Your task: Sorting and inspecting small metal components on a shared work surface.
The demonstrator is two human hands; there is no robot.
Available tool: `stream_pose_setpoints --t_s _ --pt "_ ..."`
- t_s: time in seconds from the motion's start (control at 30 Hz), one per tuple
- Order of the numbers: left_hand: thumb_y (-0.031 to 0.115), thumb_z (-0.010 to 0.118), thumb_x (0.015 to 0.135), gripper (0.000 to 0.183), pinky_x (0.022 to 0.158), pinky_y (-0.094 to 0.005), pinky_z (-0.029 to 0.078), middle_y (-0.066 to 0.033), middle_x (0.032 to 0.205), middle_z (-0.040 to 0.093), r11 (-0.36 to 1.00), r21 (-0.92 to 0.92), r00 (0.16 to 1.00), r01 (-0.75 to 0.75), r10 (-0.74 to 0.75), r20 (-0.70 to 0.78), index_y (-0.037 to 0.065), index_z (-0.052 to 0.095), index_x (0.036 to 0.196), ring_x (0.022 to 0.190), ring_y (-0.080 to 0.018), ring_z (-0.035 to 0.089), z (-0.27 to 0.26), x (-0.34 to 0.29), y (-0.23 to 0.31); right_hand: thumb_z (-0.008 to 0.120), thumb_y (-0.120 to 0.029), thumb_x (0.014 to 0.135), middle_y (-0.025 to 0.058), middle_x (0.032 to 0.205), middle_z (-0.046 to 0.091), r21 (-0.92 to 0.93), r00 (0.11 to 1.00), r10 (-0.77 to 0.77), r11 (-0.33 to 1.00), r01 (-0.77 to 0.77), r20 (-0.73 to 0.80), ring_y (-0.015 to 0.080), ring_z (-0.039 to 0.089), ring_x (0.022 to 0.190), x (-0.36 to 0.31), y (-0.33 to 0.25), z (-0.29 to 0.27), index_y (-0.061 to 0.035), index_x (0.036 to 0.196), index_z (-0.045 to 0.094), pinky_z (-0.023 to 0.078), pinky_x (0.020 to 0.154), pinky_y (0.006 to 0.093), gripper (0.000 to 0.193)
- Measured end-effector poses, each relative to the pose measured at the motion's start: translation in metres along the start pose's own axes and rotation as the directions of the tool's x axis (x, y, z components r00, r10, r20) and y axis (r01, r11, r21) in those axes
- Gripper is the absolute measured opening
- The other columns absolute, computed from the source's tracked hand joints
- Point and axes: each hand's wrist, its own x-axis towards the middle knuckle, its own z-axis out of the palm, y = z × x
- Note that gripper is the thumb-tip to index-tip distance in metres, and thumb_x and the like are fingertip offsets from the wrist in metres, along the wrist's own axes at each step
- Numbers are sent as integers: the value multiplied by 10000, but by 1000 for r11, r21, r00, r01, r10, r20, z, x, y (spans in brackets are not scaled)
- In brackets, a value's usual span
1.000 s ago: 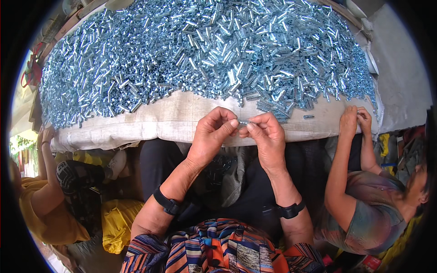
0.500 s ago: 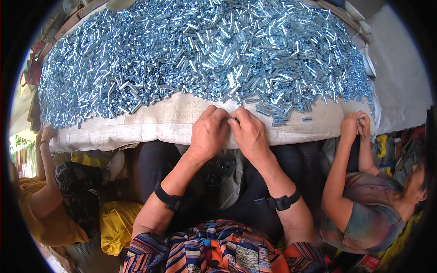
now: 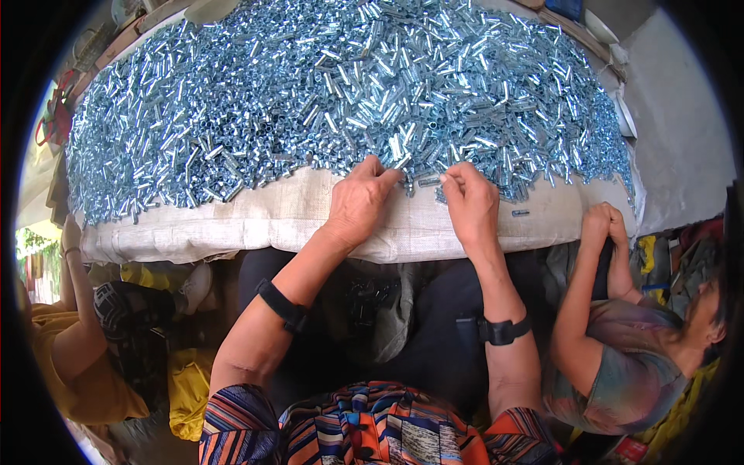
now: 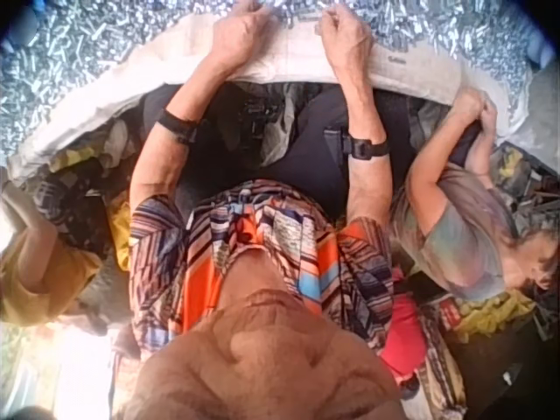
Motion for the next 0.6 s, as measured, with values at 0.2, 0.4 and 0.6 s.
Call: stream_pose_setpoints --t_s 0.2,0.4,0.6 --pt "97 561 786 146 691 -405 496 -95 847 524 996 28 996 -88 89 -25 106 635 912 847 -280 596 6 5 0 679 -145 810 140 889 651 -438 996 -27 897 62 85 353 631 811 14 -4 15 -42 929 621 476 697 452 168" --pt "98 585 779 129 685 -415 492 -104 836 536 999 14 996 -49 50 -77 91 625 901 833 -301 598 10 5 3 663 -127 824 142 891 646 -360 997 -74 929 82 35 338 633 784 10 -3 18 -31 955 615 479 683 424 170" --pt "51 595 812 113 681 -313 491 -85 875 603 939 -331 987 98 -133 -86 43 600 925 727 -213 612 -10 -16 -8 611 -110 876 164 779 606 115 993 -9 993 -5 117 332 612 685 -16 -32 -1 -14 985 553 465 643 422 156"
